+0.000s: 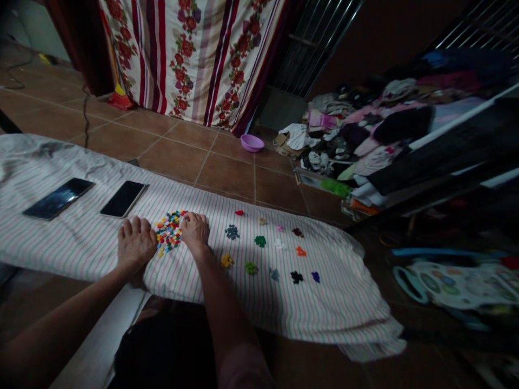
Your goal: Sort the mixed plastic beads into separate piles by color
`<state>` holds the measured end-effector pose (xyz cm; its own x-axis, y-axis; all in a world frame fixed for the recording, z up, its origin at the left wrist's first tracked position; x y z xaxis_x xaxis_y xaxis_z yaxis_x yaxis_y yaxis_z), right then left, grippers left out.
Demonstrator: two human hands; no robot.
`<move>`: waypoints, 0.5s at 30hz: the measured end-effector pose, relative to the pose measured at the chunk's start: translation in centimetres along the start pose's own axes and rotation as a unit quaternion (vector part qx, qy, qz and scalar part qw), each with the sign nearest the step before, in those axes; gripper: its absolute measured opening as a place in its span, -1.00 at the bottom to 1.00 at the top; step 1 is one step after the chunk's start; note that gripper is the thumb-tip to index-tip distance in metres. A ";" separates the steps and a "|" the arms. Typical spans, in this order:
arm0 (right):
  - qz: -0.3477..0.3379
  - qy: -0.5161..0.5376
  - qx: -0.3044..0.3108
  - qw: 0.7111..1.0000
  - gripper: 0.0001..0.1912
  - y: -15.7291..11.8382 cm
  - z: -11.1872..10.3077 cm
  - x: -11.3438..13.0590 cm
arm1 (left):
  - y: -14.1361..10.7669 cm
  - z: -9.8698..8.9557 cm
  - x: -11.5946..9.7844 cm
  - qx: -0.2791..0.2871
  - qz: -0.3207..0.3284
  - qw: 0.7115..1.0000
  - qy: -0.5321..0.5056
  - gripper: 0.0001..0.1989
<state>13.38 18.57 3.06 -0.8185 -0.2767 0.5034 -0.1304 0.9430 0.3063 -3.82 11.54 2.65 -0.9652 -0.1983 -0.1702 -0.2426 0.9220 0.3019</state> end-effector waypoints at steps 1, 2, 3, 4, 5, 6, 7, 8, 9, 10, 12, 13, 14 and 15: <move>0.000 -0.002 -0.001 1.000 -0.84 -0.2 -0.2 -0.1 | 0.0 -0.1 0.0 -0.001 -0.001 1.000 -0.006 -0.41; -0.001 -0.004 -0.002 1.000 -0.85 -0.4 -0.4 -0.2 | 0.0 -0.3 0.0 -0.001 -0.002 1.000 -0.011 -0.42; -0.001 -0.005 -0.003 1.000 -0.85 -0.6 -0.6 -0.3 | 0.0 -0.4 0.0 0.000 -0.002 1.000 -0.015 -0.42; 0.001 -0.006 -0.006 1.000 -0.86 -0.8 -0.8 -0.4 | 0.0 -0.5 -0.1 0.001 -0.002 1.000 -0.017 -0.42; 0.005 -0.007 -0.009 1.000 -0.87 -1.0 -1.1 -0.7 | 0.0 -0.6 -0.1 0.003 0.001 1.000 -0.016 -0.42; 0.010 -0.007 -0.012 1.000 -0.87 -1.2 -1.3 -1.0 | 0.0 -0.6 -0.1 0.004 0.004 1.000 -0.015 -0.43; 0.015 -0.006 -0.015 1.000 -0.88 -1.5 -1.6 -1.3 | -0.1 -0.6 -0.2 0.003 0.008 1.000 -0.012 -0.43; 0.020 -0.006 -0.018 1.000 -0.89 -1.7 -1.9 -1.6 | -0.1 -0.6 -0.2 0.000 0.012 1.000 -0.009 -0.43; 0.024 -0.006 -0.021 0.999 -0.89 -1.9 -2.2 -2.0 | -0.1 -0.6 -0.2 -0.004 0.015 1.000 -0.006 -0.43; 0.028 -0.007 -0.025 0.999 -0.89 -2.2 -2.5 -2.4 | -0.1 -0.6 -0.2 -0.008 0.018 1.000 -0.004 -0.43; 0.034 -0.010 -0.037 0.999 -0.88 -2.7 -3.4 -3.3 | -0.2 -0.5 -0.2 -0.015 0.020 1.000 -0.001 -0.44; 0.037 -0.011 -0.046 0.998 -0.87 -3.0 -3.9 -3.9 | -0.3 -0.5 -0.2 -0.016 0.020 1.000 -0.001 -0.45; 0.040 -0.010 -0.055 0.998 -0.86 -3.3 -4.5 -4.4 | -0.3 -0.5 -0.2 -0.016 0.021 1.000 -0.003 -0.46; 0.041 -0.008 -0.065 0.997 -0.85 -3.6 -5.1 -5.0 | -0.3 -0.6 -0.2 -0.016 0.022 1.000 -0.007 -0.47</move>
<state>20.80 15.59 3.53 -0.8323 -0.1960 0.5184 0.0101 0.9298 0.3678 -3.62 11.12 3.14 -0.9738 -0.1527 -0.1684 -0.2027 0.9185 0.3394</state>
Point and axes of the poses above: each hand's wrist, its own y-axis towards the middle knuckle, its own z-axis out of the palm, x = y × z, the point moved 10 cm from there along y, towards the middle knuckle, and after that the axes turned 4 degrees about -y, right-handed, at the moved point
